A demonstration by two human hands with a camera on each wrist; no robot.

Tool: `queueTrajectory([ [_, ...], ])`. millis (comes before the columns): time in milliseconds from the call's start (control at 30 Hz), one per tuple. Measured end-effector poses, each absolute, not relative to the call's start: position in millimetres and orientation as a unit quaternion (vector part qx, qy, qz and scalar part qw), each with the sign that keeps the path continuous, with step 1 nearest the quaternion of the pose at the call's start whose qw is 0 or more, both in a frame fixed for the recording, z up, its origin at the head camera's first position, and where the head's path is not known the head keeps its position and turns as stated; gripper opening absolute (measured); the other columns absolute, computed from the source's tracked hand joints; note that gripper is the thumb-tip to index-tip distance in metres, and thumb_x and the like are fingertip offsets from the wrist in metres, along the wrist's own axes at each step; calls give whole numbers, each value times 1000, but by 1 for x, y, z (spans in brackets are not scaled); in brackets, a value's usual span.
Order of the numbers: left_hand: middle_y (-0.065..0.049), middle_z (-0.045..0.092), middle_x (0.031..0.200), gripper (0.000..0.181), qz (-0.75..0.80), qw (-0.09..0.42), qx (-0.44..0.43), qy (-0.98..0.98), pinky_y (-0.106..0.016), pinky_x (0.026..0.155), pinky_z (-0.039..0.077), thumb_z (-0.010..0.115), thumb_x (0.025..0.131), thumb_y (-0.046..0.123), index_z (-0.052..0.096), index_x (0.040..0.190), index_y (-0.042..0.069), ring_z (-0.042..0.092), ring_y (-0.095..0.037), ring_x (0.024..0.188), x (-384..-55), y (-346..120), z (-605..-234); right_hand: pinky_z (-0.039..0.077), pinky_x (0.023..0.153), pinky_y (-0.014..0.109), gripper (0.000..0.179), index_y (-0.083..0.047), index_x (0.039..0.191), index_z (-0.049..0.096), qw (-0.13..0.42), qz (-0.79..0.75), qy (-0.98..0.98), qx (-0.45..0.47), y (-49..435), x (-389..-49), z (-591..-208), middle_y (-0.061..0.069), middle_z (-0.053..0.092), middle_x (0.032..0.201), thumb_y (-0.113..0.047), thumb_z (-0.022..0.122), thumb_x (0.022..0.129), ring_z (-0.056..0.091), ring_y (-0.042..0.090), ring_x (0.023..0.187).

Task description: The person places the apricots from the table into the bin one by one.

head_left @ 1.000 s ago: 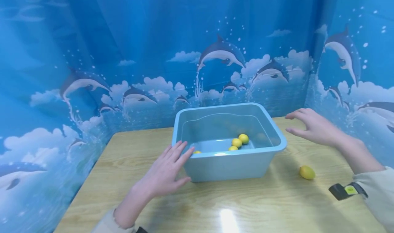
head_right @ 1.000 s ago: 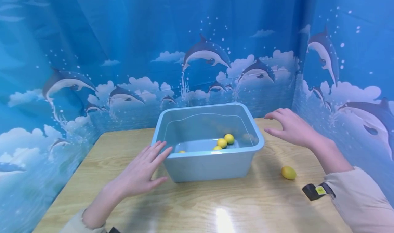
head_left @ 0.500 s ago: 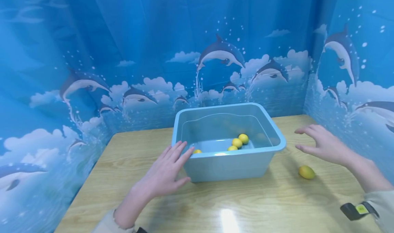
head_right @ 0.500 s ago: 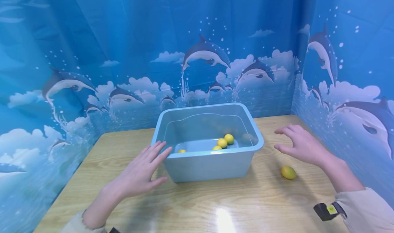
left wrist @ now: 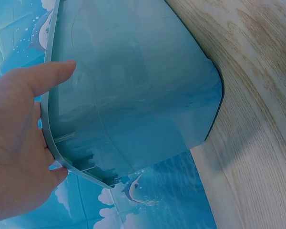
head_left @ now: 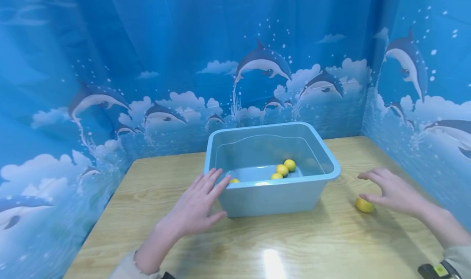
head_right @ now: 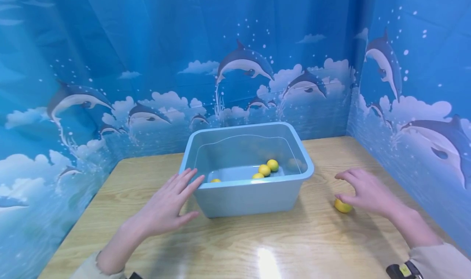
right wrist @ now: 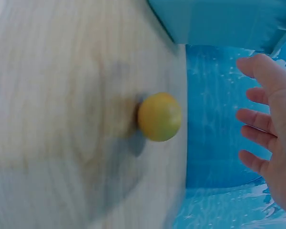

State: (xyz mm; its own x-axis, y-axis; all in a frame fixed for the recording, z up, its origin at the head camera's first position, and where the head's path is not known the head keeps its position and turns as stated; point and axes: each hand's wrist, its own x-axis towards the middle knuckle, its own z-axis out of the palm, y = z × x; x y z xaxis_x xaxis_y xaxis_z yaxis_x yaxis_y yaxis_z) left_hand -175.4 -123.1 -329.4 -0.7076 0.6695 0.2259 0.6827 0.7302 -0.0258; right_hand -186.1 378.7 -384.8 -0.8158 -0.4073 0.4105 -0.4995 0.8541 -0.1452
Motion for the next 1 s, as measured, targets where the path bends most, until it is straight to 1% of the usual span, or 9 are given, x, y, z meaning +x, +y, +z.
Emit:
queueTrajectory([
  [133, -13, 18, 152, 87, -29, 111, -368, -923, -45, 112, 13, 67, 82, 42, 19, 149, 14, 14, -29, 139, -175, -123, -329, 43, 75, 58, 54, 1, 109, 60, 182, 119, -948, 231, 383, -185, -394, 21, 60, 104, -29, 80, 69, 52, 40, 95],
  [333, -14, 20, 152, 87, -35, 119, -372, -920, -46, 111, 14, 68, 81, 41, 21, 149, 14, 18, -31, 138, -176, -122, -330, 43, 75, 56, 61, 2, 106, 61, 179, 93, -950, 239, 392, -185, -405, 19, 61, 99, -36, 82, 63, 54, 40, 91],
  [500, -15, 21, 151, 87, -39, 124, -374, -918, -47, 111, 16, 69, 80, 40, 22, 148, 13, 18, -31, 138, -175, -122, -330, 43, 76, 57, 64, 3, 107, 61, 154, 89, -959, 222, 395, -184, -412, 21, 61, 100, -40, 81, 64, 55, 41, 92],
  [733, -15, 21, 151, 87, -35, 118, -371, -920, -46, 112, 14, 69, 81, 40, 22, 149, 13, 18, -32, 138, -175, -123, -328, 44, 79, 59, 59, 4, 104, 63, 122, 96, -964, 217, 397, -187, -422, 22, 62, 100, -39, 80, 67, 55, 43, 93],
  [867, -15, 20, 151, 87, -33, 117, -371, -921, -47, 111, 14, 68, 81, 41, 21, 149, 13, 17, -32, 138, -175, -123, -329, 45, 77, 57, 55, 1, 98, 65, 122, 82, -963, 226, 398, -190, -426, 17, 62, 95, -39, 80, 65, 57, 39, 88],
  [1000, -15, 20, 151, 87, -32, 116, -371, -921, -47, 111, 14, 67, 82, 42, 21, 149, 13, 17, -31, 138, -175, -123, -329, 48, 73, 52, 47, -6, 91, 67, 139, 67, -960, 234, 400, -191, -431, 7, 61, 88, -40, 82, 62, 58, 31, 82],
])
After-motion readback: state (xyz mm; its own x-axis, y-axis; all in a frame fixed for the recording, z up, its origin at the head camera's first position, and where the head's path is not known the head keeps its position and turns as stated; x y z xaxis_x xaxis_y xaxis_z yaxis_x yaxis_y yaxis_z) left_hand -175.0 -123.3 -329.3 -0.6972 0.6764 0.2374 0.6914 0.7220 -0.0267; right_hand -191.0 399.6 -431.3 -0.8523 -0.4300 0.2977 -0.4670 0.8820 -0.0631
